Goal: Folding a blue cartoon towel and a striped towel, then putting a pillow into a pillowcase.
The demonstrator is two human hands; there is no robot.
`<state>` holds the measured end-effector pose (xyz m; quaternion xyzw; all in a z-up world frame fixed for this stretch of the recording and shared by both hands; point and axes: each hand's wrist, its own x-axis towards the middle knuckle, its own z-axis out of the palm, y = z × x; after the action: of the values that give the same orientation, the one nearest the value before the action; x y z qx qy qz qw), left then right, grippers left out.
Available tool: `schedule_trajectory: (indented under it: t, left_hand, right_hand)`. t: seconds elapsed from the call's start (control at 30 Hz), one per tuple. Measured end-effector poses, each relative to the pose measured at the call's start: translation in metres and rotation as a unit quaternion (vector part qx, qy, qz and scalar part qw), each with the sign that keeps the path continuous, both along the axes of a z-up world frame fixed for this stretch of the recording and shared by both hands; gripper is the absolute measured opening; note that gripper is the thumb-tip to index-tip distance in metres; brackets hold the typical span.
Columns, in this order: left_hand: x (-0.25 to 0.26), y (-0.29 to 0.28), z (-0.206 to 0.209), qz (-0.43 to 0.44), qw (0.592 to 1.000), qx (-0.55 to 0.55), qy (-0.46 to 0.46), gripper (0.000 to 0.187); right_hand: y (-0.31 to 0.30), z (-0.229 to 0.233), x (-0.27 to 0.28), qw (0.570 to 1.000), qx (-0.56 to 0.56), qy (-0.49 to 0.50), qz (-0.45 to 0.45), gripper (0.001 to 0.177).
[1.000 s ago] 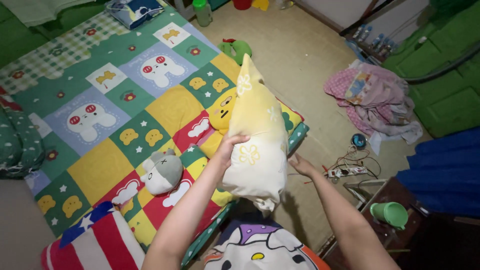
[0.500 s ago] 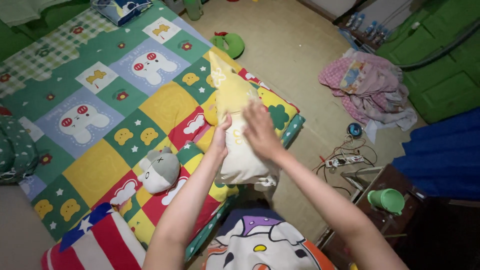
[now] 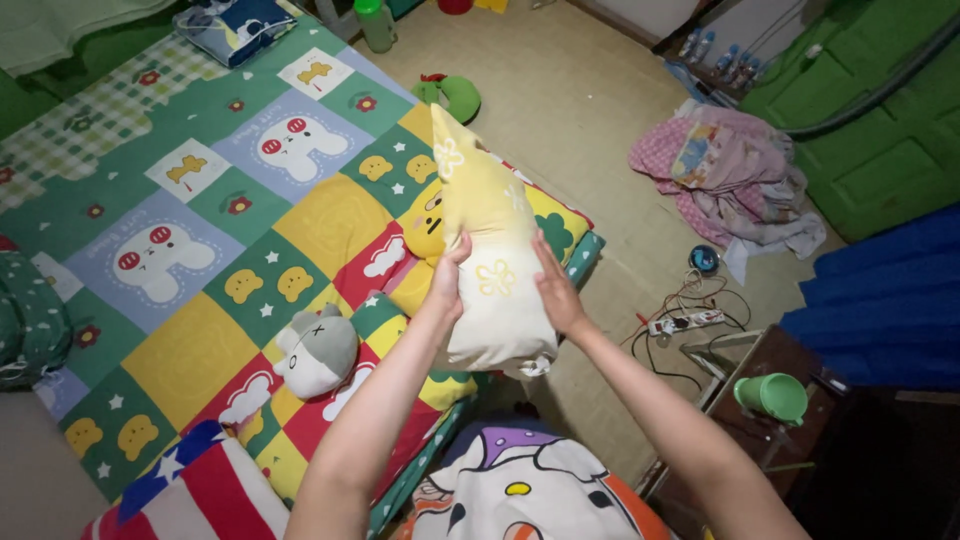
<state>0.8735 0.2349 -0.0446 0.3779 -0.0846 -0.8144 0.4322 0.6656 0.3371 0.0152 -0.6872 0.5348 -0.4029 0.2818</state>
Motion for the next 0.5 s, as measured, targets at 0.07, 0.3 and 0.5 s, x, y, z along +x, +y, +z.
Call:
schedule_trajectory:
  t: [0.07,0.3,0.5]
  left_hand:
    - [0.001,0.005,0.029,0.014,1.000,-0.004,-0.001,0.051]
    - [0.011,-0.007,0.040,-0.046,0.999,-0.019,-0.012,0.050]
    - [0.012,-0.008,0.040,-0.173,0.975,-0.122,-0.073,0.050]
  right_hand:
    - [0.000,-0.028,-0.023,0.988,0.142,-0.058,0.022,0.060]
    - [-0.022,-0.139,-0.136,0.881,0.446,0.142,-0.064,0.081]
    - [-0.036,0.004,-0.123,0.969,0.233,0.006,-0.087,0.134]
